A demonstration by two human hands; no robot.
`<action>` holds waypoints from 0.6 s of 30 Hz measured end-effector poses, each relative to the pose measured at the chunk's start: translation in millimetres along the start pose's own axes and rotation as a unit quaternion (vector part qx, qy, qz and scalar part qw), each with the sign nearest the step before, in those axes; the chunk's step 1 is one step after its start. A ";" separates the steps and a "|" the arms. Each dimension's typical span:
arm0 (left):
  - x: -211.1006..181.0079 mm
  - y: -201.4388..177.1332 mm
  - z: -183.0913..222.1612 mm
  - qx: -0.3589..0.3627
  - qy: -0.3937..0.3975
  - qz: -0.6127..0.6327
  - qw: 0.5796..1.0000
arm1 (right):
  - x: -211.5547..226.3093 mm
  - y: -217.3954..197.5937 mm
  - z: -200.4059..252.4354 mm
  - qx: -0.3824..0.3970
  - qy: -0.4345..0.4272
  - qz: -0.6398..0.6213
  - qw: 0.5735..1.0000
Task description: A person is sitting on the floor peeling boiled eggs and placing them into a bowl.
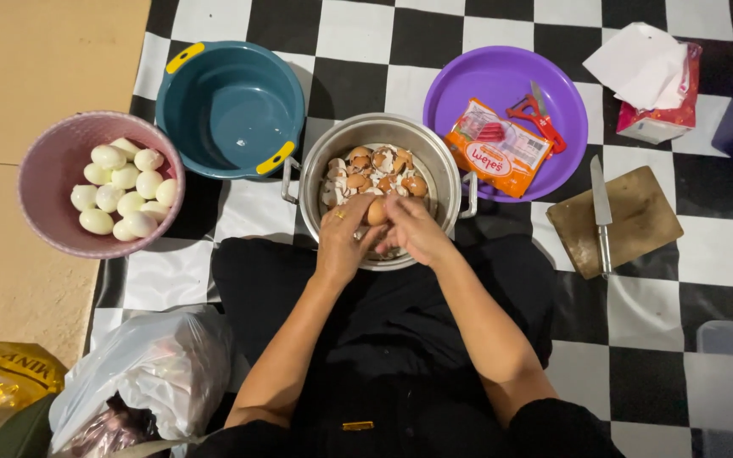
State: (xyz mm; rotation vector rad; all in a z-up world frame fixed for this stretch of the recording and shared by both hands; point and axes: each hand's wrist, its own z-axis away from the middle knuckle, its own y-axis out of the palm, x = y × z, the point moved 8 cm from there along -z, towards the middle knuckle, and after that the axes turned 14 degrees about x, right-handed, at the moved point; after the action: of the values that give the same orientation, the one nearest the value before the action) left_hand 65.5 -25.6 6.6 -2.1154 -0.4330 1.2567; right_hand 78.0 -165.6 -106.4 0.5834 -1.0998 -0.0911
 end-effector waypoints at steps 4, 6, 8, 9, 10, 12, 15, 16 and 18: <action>11.1 -10.3 0.3 0.030 0.037 0.015 0.999 | 39.4 12.5 13.3 -0.039 -0.144 0.156 0.976; 12.0 -29.6 -5.4 -0.021 0.022 0.061 0.998 | 58.6 12.6 20.5 -0.066 -0.210 0.232 0.947; 23.6 -30.6 2.7 -0.048 -0.016 0.059 0.997 | 37.7 15.5 17.2 -0.041 -0.185 0.299 0.935; 32.3 -33.4 7.9 -0.076 -0.055 0.056 0.994 | 25.5 20.0 14.0 -0.013 -0.159 0.363 0.918; 29.0 -36.2 7.0 -0.076 -0.055 0.055 0.994 | 29.8 23.6 17.9 -0.012 -0.159 0.362 0.918; 25.8 -40.9 7.6 -0.078 -0.073 0.075 0.991 | 12.4 43.8 18.6 0.130 -0.045 0.292 0.946; 29.9 -37.8 9.1 -0.062 -0.077 0.077 0.992 | 12.1 23.5 4.6 0.065 -0.106 0.230 0.965; 30.1 -37.8 9.2 -0.062 -0.075 0.077 0.992 | 14.1 24.8 8.4 0.064 -0.108 0.231 0.965; 29.6 -37.3 9.1 -0.055 -0.070 0.074 0.993 | 4.6 39.2 13.6 0.147 -0.040 0.270 0.951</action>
State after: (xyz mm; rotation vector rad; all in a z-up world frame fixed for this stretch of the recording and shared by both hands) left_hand 73.4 22.2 8.6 -2.1920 -0.4213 1.5045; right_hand 60.1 -139.4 -79.2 0.5256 -1.3292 0.5382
